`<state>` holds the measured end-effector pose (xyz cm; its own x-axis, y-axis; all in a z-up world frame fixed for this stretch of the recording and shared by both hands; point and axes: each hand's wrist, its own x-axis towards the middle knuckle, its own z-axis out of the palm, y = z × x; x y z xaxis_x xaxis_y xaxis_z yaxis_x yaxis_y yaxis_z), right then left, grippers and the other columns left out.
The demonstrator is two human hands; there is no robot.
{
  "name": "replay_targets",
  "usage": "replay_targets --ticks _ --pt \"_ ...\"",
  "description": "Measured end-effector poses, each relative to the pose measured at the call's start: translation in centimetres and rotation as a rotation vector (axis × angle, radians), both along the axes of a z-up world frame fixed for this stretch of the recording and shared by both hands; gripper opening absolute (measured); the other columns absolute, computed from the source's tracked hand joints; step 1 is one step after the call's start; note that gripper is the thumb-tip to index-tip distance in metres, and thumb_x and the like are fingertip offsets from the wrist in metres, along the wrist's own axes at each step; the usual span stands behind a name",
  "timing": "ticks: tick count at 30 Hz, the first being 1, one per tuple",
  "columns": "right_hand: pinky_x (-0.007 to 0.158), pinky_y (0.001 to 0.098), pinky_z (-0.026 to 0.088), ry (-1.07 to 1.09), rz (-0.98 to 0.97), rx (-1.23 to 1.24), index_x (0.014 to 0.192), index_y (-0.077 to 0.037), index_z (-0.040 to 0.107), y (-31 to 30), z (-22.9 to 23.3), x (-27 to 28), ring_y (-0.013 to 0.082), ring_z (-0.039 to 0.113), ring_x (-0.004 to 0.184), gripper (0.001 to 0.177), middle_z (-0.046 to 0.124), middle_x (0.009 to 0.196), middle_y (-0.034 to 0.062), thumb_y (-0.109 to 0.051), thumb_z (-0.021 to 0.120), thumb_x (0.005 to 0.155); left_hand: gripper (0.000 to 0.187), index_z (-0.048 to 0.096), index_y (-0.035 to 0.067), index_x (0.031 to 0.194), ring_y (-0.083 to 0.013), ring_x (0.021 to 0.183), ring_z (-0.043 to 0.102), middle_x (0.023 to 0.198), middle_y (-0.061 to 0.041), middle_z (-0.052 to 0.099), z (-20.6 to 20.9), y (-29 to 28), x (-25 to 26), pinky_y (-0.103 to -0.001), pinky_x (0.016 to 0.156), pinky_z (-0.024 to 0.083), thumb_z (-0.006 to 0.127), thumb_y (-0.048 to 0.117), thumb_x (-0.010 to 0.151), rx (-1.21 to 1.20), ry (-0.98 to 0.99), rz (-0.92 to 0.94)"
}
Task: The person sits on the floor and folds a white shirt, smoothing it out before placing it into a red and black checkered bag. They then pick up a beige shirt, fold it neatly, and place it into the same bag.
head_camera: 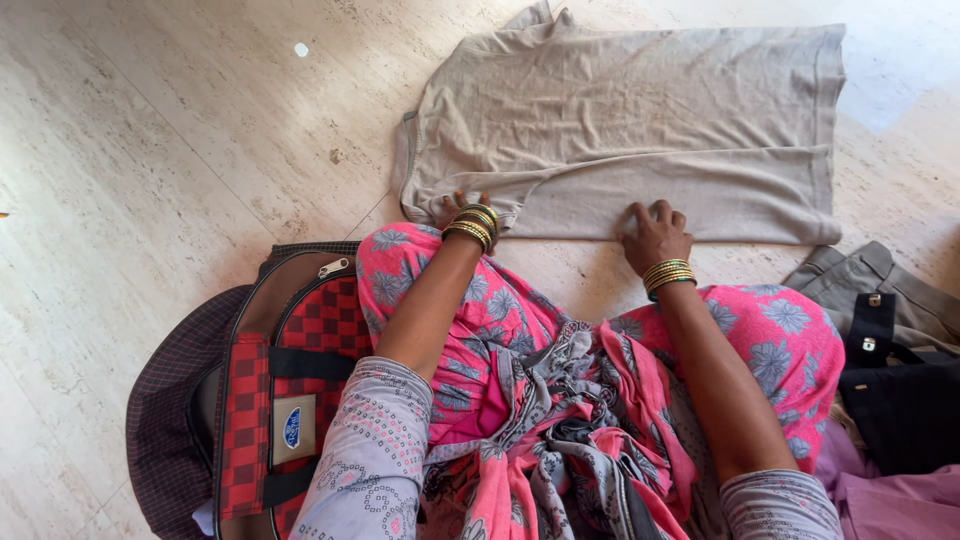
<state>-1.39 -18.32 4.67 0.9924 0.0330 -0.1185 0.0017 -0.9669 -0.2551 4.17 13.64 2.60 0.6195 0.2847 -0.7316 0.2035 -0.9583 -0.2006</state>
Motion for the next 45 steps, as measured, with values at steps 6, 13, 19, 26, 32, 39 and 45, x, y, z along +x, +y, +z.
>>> replay_targets --ticks 6,13,19,26,32,39,45 --pt "0.088 0.0510 0.055 -0.016 0.074 0.037 0.126 -0.026 0.066 1.1 -0.5 -2.6 0.0369 0.058 0.119 0.047 0.061 0.129 0.0089 -0.038 0.079 0.083 0.072 0.061 0.020 0.145 -0.0413 0.148 0.044 0.156 -0.007 0.052 5.6 0.2 1.0 -0.079 0.117 0.023 0.078 0.050 0.082 -0.012 -0.022 -0.013" --pt "0.085 0.0483 0.055 -0.101 0.134 0.131 0.121 -0.023 0.072 1.4 -0.9 -3.3 0.0403 0.058 0.109 0.047 0.064 0.123 0.0110 -0.034 0.082 0.077 0.034 0.068 0.006 0.131 -0.0208 0.116 0.074 0.122 -0.012 0.076 22.9 -9.6 -14.5 -0.035 0.105 0.057 0.070 0.014 0.098 -1.590 -0.818 -0.218" --pt "0.087 0.0477 0.055 -0.153 0.076 0.174 0.117 -0.021 0.074 1.5 -1.5 -3.3 0.0399 0.058 0.111 0.041 0.066 0.125 0.0086 -0.031 0.082 0.078 0.037 0.069 0.006 0.127 -0.0213 0.095 0.069 0.110 -0.010 0.073 35.8 -13.8 -28.1 -0.035 0.091 0.057 0.067 0.028 0.097 -2.202 0.073 -0.140" --pt "0.089 0.0471 0.055 -0.174 0.072 0.219 0.117 -0.020 0.075 1.1 -1.8 -3.3 0.0400 0.058 0.113 0.038 0.066 0.128 0.0079 -0.026 0.082 0.079 0.038 0.067 0.005 0.125 -0.0224 0.099 0.067 0.112 -0.012 0.071 34.2 -14.8 -30.4 -0.036 0.095 0.054 0.066 0.032 0.098 -2.388 0.137 -0.161" --pt "0.090 0.0475 0.054 -0.166 0.091 0.202 0.119 -0.020 0.075 0.9 -2.4 -3.5 0.0410 0.057 0.114 0.037 0.066 0.129 0.0094 -0.026 0.081 0.083 0.040 0.065 0.003 0.123 -0.0232 0.103 0.066 0.113 -0.013 0.069 33.3 -15.4 -32.1 -0.036 0.098 0.052 0.065 0.035 0.099 -2.444 0.130 -0.137" --pt "0.091 0.0470 0.054 -0.184 0.090 0.199 0.117 -0.020 0.075 1.0 -2.4 -3.4 0.0406 0.057 0.115 0.037 0.066 0.129 0.0087 -0.029 0.082 0.082 0.043 0.063 0.002 0.121 -0.0243 0.107 0.064 0.115 -0.014 0.067 33.3 -15.6 -30.4 -0.037 0.102 0.050 0.064 0.039 0.100 -2.507 0.124 -0.186" --pt "0.089 0.0469 0.054 -0.151 0.053 0.210 0.116 -0.021 0.076 1.2 -1.7 -3.4 0.0392 0.057 0.114 0.038 0.066 0.128 0.0071 -0.029 0.082 0.080 0.046 0.062 0.000 0.119 -0.0252 0.110 0.063 0.117 -0.015 0.066 36.0 -13.4 -29.3 -0.038 0.105 0.048 0.064 0.042 0.101 -2.587 0.171 -0.246"
